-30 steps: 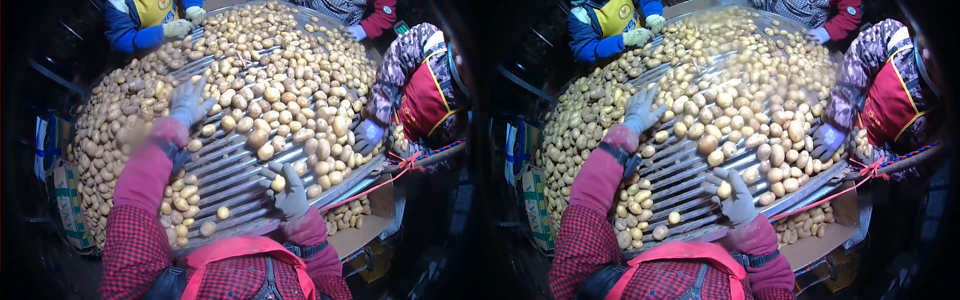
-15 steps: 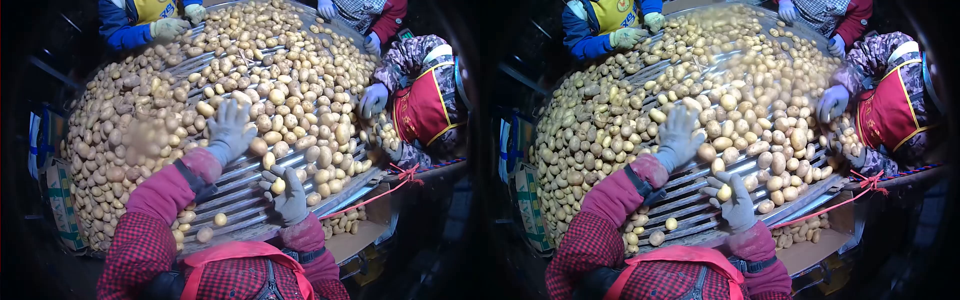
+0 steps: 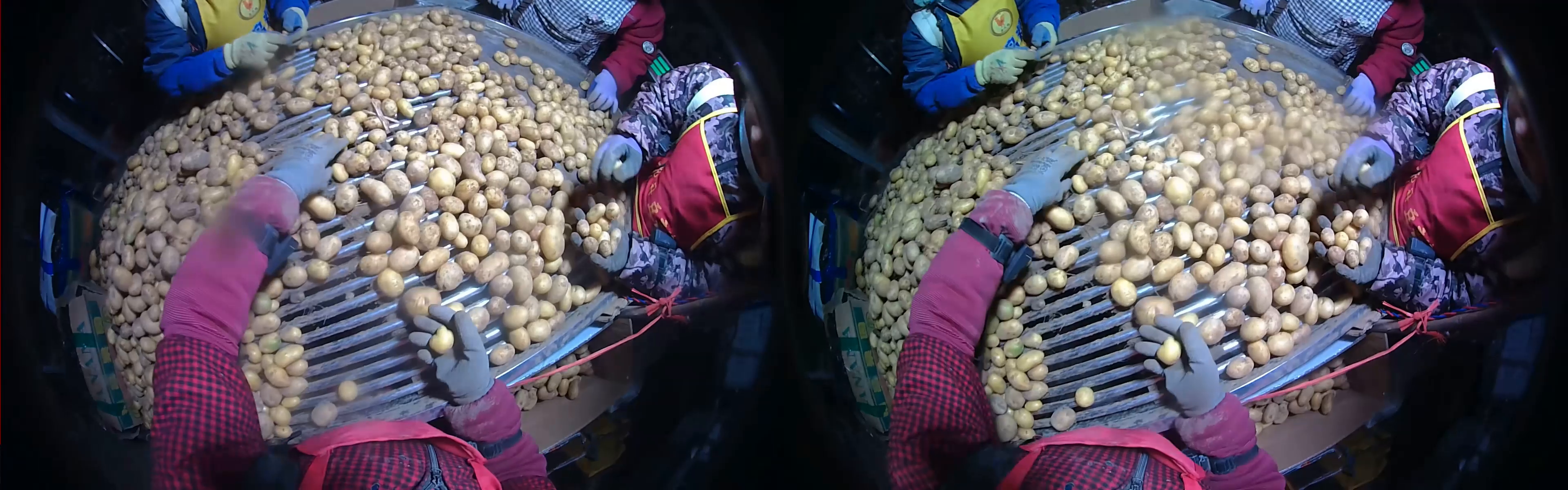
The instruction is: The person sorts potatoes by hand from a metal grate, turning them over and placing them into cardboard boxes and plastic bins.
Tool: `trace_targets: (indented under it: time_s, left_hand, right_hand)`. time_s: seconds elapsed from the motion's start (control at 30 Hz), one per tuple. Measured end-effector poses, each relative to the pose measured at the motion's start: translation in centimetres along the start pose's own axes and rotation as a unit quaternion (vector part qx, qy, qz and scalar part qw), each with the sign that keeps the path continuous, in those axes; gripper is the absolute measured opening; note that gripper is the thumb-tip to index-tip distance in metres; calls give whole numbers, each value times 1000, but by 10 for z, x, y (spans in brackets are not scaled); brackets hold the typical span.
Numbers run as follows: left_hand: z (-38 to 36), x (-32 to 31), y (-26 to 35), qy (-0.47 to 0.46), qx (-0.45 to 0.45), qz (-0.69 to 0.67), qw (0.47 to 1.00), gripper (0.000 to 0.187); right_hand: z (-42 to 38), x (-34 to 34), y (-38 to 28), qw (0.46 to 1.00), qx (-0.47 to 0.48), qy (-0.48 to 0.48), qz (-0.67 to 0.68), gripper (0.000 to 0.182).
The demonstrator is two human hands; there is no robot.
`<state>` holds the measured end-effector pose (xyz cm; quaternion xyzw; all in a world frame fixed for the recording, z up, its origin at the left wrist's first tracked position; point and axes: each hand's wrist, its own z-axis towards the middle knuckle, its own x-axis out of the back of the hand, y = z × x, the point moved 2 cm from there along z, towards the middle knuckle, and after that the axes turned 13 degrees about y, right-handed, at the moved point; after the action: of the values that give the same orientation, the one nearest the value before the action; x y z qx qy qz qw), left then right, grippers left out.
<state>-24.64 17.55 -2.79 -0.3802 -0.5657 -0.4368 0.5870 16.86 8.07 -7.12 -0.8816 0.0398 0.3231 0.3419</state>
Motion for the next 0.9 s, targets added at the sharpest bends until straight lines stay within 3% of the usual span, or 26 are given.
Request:
trace_targets:
  time_s: [0.03,0.07,0.13,0.27,0.43,0.53,0.6,0.67,0.7,0.8,0.9]
  left_hand:
    - [9,-11,-5,-68,-34,71,995,59]
    - [12,-24,-11,27,-84,54,995,58]
    - [30,-31,-7,-28,-86,89,992,45]
    - [45,-22,-8,-82,-39,47,995,40]
    - [31,-37,-41,3,-73,20,997,42]
    - [6,-29,-52,-18,-57,19,998,43]
    - [-7,-35,-60,6,-66,55,996,44]
    - [-8,-36,-64,6,-42,5,999,44]
    - [-8,-28,-58,-11,-14,-4,1000,45]
    - [-13,-25,-53,-12,10,-53,998,47]
    - [-21,-8,-26,-56,18,5,998,52]
  right_hand:
    - [2,-1,-1,1000,1,1,4,35]
    - [1,0,1,1000,-2,5,10,35]
    - [3,3,5,999,-16,3,37,36]
    - [3,-2,0,999,-25,26,20,37]
    - [4,0,0,999,-16,15,23,36]
    - [2,1,1,998,-18,1,57,37]
    - [2,-1,-2,1000,0,7,13,38]
    - [3,-4,-2,1000,-1,19,-7,41]
    - [2,-5,-3,999,-7,35,-29,51]
    - [2,-4,-1,999,-4,45,-27,52]
    - [2,-2,-3,1000,2,24,-10,42]
